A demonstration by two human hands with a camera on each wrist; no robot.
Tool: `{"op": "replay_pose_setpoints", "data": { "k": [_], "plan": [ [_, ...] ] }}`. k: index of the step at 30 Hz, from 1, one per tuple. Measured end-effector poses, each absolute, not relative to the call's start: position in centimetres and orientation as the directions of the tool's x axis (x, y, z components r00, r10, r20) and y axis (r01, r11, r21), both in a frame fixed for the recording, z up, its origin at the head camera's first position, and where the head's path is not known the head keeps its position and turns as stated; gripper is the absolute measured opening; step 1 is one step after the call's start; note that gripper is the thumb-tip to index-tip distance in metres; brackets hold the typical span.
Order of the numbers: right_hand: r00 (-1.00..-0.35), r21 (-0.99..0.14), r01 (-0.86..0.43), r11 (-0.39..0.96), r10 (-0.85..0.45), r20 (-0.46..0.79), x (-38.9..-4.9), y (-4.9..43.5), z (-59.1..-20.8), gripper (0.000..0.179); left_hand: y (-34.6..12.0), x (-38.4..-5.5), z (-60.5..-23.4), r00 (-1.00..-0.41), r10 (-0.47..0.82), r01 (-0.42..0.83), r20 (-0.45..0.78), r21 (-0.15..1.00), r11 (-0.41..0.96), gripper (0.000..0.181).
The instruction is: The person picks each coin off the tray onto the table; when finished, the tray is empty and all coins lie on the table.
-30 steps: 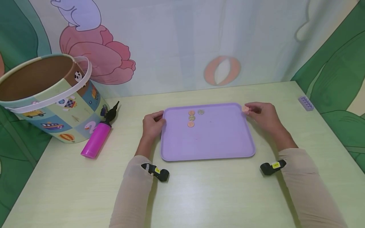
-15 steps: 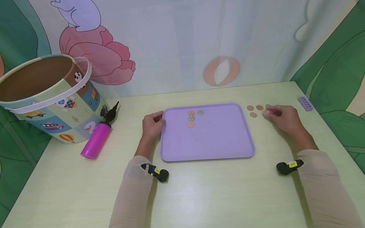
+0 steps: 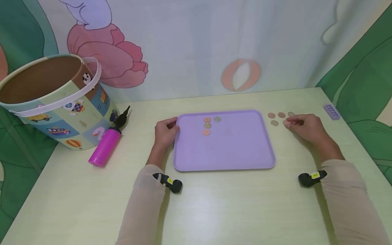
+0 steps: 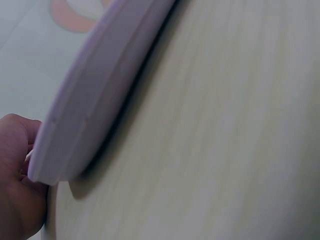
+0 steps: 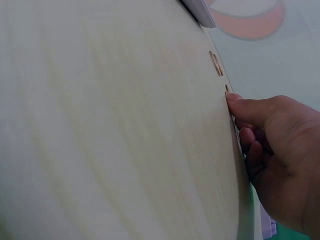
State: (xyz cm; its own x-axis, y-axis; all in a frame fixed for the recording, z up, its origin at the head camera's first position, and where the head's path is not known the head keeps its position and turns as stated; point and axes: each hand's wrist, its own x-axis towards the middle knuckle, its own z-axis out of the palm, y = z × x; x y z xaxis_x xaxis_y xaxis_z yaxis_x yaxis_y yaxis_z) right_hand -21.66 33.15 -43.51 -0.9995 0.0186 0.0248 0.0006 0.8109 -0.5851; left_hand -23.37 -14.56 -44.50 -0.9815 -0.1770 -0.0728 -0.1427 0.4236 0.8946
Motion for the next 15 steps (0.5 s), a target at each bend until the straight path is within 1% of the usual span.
{"op": "replay_pose_setpoints", "data": {
  "k": [5, 15],
  "plan": [
    [-1.0, -0.589, 0.017, 0.808, 0.02, -0.001, -21.69, 33.17, -43.26, 0.046, -14.48, -23.4, -44.38, -0.982, -0.177, -0.142, -0.072, 0.895, 0.423, 0.044],
    [-1.0, -0.594, 0.015, 0.804, 0.028, 0.012, -21.85, 33.29, -43.58, 0.045, -14.53, -23.49, -44.57, -0.981, -0.18, -0.14, -0.068, 0.895, 0.423, 0.044]
  ]
}}
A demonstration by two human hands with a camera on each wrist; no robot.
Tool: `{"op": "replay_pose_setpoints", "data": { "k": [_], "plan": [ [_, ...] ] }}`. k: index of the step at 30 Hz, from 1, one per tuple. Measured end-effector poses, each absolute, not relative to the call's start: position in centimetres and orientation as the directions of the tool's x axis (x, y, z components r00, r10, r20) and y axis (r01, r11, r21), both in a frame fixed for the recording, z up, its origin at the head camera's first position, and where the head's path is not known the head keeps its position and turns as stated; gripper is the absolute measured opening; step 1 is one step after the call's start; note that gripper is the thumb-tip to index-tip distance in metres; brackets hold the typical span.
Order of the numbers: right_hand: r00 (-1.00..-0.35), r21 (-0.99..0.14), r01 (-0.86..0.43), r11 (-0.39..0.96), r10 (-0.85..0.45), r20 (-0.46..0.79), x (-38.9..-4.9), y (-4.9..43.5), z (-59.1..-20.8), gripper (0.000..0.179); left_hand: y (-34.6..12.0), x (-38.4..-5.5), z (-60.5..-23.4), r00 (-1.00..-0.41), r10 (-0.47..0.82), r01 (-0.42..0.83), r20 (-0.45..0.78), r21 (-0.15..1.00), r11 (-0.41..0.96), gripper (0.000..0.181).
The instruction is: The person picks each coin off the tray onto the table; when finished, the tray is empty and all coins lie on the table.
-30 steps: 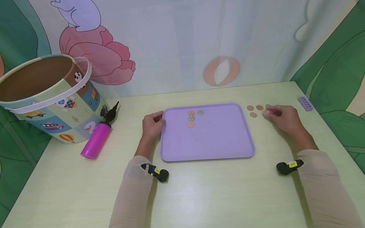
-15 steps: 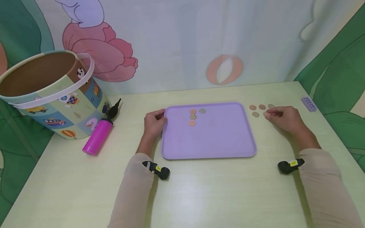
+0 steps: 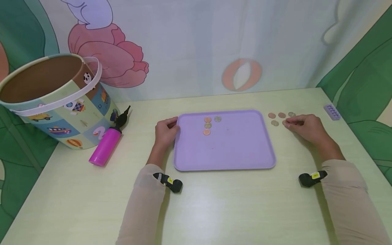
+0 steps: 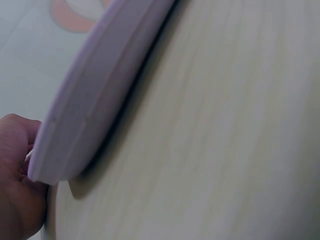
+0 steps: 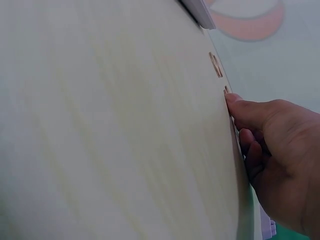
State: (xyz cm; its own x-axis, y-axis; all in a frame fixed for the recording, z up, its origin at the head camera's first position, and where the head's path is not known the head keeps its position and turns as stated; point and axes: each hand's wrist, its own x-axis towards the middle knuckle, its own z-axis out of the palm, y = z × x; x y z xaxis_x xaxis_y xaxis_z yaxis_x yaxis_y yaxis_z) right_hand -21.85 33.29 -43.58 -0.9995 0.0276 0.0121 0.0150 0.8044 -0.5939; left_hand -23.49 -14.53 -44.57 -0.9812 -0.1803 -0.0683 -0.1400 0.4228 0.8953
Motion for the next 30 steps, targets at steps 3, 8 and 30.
{"op": "replay_pose_setpoints", "data": {
  "k": [3, 8, 30],
  "plan": [
    [-1.0, -0.588, 0.016, 0.809, 0.028, 0.011, -21.77, 33.2, -43.65, 0.046, -14.54, -23.4, -44.61, -0.981, -0.182, -0.143, -0.072, 0.898, 0.417, 0.043],
    [-1.0, -0.58, 0.016, 0.815, 0.025, 0.008, -21.6, 33.09, -43.78, 0.047, -14.54, -23.26, -44.58, -0.982, -0.177, -0.137, -0.068, 0.898, 0.417, 0.044],
    [-0.996, -0.649, 0.092, 0.755, 0.082, -0.046, -20.93, 32.32, -43.23, 0.058, -14.65, -23.37, -44.62, -0.983, -0.172, -0.125, -0.055, 0.896, 0.427, 0.043]
  ]
}}
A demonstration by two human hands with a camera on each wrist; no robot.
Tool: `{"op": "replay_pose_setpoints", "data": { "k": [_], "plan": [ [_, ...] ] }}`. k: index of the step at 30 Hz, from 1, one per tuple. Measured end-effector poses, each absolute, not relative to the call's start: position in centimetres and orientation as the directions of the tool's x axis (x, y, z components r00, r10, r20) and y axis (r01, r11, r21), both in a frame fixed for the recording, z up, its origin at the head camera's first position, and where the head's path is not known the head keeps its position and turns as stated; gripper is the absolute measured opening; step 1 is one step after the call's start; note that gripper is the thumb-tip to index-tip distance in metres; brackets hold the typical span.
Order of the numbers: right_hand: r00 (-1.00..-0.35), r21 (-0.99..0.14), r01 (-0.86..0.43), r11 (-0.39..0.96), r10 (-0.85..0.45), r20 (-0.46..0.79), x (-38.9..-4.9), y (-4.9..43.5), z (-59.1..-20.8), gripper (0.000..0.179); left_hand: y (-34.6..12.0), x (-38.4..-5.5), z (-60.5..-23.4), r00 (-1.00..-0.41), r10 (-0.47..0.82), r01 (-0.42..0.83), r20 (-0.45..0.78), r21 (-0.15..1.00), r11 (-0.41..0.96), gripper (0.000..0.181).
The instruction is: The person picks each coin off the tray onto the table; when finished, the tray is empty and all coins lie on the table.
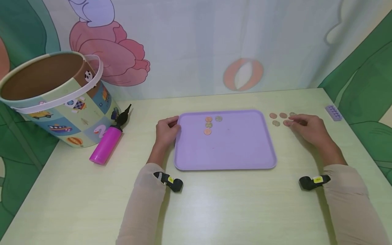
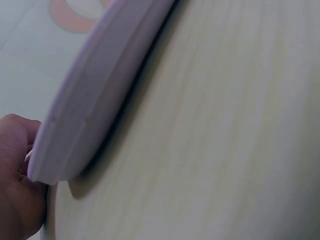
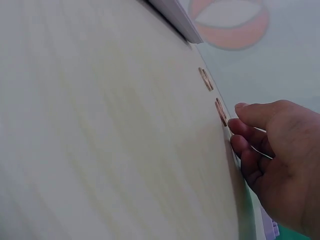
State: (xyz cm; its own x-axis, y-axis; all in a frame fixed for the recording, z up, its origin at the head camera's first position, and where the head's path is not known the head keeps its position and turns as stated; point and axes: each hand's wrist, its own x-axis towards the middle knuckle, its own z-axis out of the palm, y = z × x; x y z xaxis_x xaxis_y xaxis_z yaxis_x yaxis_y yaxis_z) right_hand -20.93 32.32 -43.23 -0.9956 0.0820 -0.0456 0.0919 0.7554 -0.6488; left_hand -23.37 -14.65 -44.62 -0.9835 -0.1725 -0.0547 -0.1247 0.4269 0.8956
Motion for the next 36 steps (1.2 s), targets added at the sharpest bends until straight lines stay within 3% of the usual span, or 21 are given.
{"op": "replay_pose_setpoints", "data": {
  "k": [6, 13, 36],
  "plan": [
    [-0.998, -0.666, 0.055, 0.744, 0.056, -0.02, -20.8, 31.8, -42.8, 0.057, -14.7, -23.5, -44.7, -0.983, -0.176, -0.127, -0.056, 0.896, 0.426, 0.043],
    [-0.998, -0.697, -0.069, 0.714, -0.044, 0.054, -20.6, 30.9, -42.0, 0.042, -14.6, -23.3, -44.6, -0.983, -0.176, -0.119, -0.048, 0.9, 0.419, 0.043],
    [-0.963, -0.821, -0.167, 0.547, -0.268, 0.017, -21.9, 21.3, -39.4, 0.034, -14.6, -23.4, -44.5, -0.982, -0.18, -0.12, -0.049, 0.904, 0.411, 0.044]
  ]
}}
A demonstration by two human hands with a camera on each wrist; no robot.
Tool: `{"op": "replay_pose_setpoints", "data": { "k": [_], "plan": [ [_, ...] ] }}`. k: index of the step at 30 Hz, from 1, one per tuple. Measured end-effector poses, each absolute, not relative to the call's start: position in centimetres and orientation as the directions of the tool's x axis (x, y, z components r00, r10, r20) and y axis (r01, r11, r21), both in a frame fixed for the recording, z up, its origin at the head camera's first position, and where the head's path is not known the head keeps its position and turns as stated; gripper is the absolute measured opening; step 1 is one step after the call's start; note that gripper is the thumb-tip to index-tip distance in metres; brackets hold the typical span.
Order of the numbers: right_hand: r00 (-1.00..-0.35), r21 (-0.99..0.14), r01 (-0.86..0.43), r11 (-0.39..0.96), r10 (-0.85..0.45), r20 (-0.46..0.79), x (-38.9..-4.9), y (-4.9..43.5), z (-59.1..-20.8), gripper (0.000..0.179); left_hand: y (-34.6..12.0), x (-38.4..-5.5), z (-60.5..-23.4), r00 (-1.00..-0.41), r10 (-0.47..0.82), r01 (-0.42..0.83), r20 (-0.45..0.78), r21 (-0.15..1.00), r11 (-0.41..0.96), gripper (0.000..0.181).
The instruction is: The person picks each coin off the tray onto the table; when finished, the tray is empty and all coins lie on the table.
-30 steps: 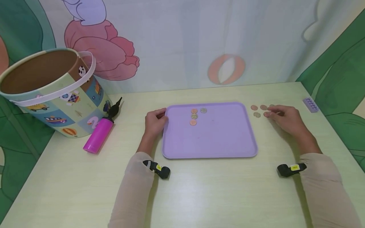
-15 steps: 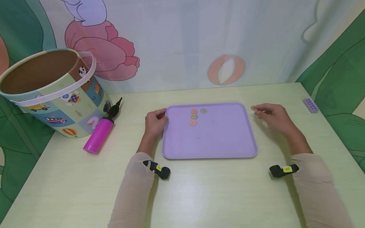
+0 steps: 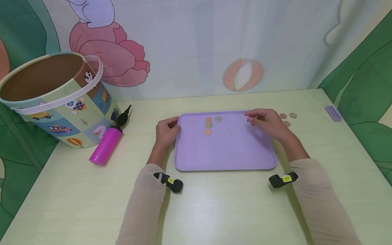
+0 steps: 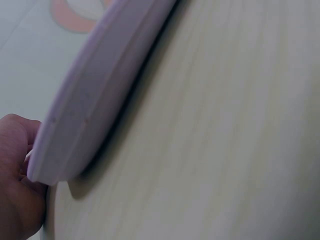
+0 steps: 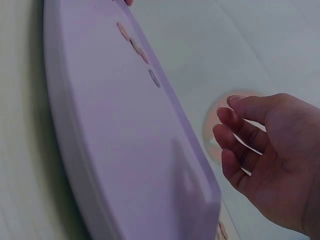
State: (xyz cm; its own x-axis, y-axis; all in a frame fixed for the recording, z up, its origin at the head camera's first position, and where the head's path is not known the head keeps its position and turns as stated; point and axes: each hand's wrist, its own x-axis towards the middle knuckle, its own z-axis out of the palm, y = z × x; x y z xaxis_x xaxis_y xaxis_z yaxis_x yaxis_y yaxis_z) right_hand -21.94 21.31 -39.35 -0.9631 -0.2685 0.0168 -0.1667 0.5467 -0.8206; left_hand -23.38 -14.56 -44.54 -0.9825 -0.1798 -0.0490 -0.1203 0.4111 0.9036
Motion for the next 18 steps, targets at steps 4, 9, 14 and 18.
{"op": "replay_pose_setpoints", "data": {
  "k": [4, 9, 14, 18],
  "plan": [
    [-0.951, -0.825, -0.188, 0.533, -0.31, 0.016, -22.6, 19.3, -39.5, 0.033, -14.6, -23.4, -44.6, -0.983, -0.179, -0.114, -0.043, 0.906, 0.407, 0.044],
    [-0.942, -0.79, -0.215, 0.574, -0.335, 0.013, -23.7, 17.2, -40.6, 0.032, -14.5, -23.3, -44.6, -0.983, -0.177, -0.112, -0.044, 0.91, 0.4, 0.044],
    [-0.946, -0.77, -0.215, 0.601, -0.324, 0.011, -24.7, 15.6, -41.7, 0.033, -14.5, -23.2, -44.3, -0.983, -0.181, -0.115, -0.045, 0.909, 0.399, 0.043],
    [-0.953, -0.761, -0.212, 0.613, -0.303, 0.022, -25.5, 14.6, -42.5, 0.034, -14.5, -23.2, -44.3, -0.982, -0.185, -0.116, -0.044, 0.91, 0.398, 0.043]
  ]
}}
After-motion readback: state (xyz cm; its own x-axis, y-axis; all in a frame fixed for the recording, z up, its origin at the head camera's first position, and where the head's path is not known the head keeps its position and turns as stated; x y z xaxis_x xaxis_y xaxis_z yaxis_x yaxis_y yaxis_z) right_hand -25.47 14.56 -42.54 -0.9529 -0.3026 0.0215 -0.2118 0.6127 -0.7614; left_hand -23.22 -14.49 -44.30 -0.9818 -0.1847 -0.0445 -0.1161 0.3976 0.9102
